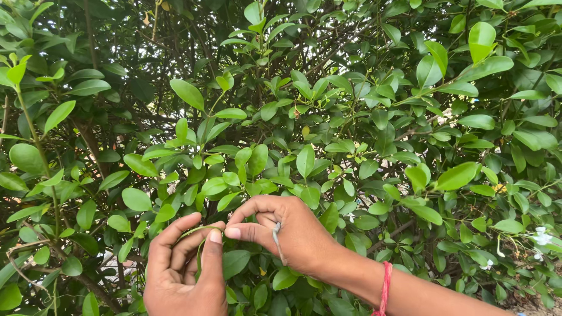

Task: The person picks small white flowers from a green hedge by hand and using a small metal hook tool.

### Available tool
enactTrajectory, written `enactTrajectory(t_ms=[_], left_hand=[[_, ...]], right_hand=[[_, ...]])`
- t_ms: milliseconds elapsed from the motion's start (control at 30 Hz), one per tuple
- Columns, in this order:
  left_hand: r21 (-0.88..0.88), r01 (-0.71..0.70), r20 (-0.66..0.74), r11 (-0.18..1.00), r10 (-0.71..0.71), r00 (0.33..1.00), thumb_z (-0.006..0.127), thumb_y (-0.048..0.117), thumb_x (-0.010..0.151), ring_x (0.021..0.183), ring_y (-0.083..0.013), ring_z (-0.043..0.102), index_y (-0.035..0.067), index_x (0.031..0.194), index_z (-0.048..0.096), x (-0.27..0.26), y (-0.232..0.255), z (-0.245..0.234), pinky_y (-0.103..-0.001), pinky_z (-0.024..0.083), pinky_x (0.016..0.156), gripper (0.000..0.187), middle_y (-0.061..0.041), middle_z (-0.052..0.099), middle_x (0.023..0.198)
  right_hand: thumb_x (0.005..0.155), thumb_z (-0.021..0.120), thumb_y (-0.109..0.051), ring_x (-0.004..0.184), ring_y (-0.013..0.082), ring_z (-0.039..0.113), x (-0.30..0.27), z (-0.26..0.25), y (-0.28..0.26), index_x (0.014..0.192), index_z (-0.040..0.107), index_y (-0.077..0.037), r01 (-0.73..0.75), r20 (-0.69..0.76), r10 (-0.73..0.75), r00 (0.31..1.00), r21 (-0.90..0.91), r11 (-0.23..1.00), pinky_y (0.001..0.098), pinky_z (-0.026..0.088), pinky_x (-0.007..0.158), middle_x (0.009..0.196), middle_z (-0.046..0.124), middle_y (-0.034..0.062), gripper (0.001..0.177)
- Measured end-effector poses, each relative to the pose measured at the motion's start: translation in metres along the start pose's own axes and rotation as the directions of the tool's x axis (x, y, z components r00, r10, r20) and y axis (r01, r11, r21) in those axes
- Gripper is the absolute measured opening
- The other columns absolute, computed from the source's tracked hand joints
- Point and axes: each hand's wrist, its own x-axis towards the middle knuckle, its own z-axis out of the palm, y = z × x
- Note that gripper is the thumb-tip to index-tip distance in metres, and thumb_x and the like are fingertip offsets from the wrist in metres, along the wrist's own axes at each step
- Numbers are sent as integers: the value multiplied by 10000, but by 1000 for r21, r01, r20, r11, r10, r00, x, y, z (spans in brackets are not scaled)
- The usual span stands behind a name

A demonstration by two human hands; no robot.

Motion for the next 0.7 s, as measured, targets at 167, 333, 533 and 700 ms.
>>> enactTrajectory(t_ms=[167, 333, 533, 700], left_hand=[[-7, 48, -7, 999, -48, 999, 710, -58, 827, 985, -176, 757, 21, 1248, 608, -1, 4, 1, -300, 591, 901, 441, -164, 791, 1007], [34, -8, 3, 999, 8, 1000, 715, -47, 835, 977, -168, 759, 27, 1257, 604, -4, 10, 3, -290, 586, 906, 443, -159, 791, 999], [140, -191, -25, 971, 197, 980, 728, 73, 872, 947, -195, 699, 49, 1469, 423, -10, 5, 2, -299, 550, 840, 671, -172, 742, 1111], [204, -287, -54, 936, 304, 951, 625, 367, 1010, 1259, -323, 533, 64, 1652, 100, -17, -49, -15, -455, 411, 1086, 883, -272, 465, 1483]], right_hand=[[982, 630, -360, 434, 15, 313, 0, -2, 1, 984, 753, -72, -180, 37, 177, 984, 240, 954, 239, 287, 411, 513, 386, -97, 313], [977, 583, -392, 358, 61, 328, 13, -9, 20, 1041, 721, -84, -517, 152, 494, 856, 245, 820, 272, 337, 356, 466, 342, -64, 344], [1030, 547, -382, 485, 86, 552, 9, -24, 60, 1146, 719, -45, -322, 328, 390, 860, -243, 915, 278, 500, 494, 579, 563, -14, 396], [1010, 497, -365, 743, 161, 680, 18, -28, 71, 1176, 626, -43, 54, 153, -28, 988, -167, 985, 305, 573, 698, 932, 721, 64, 384]])
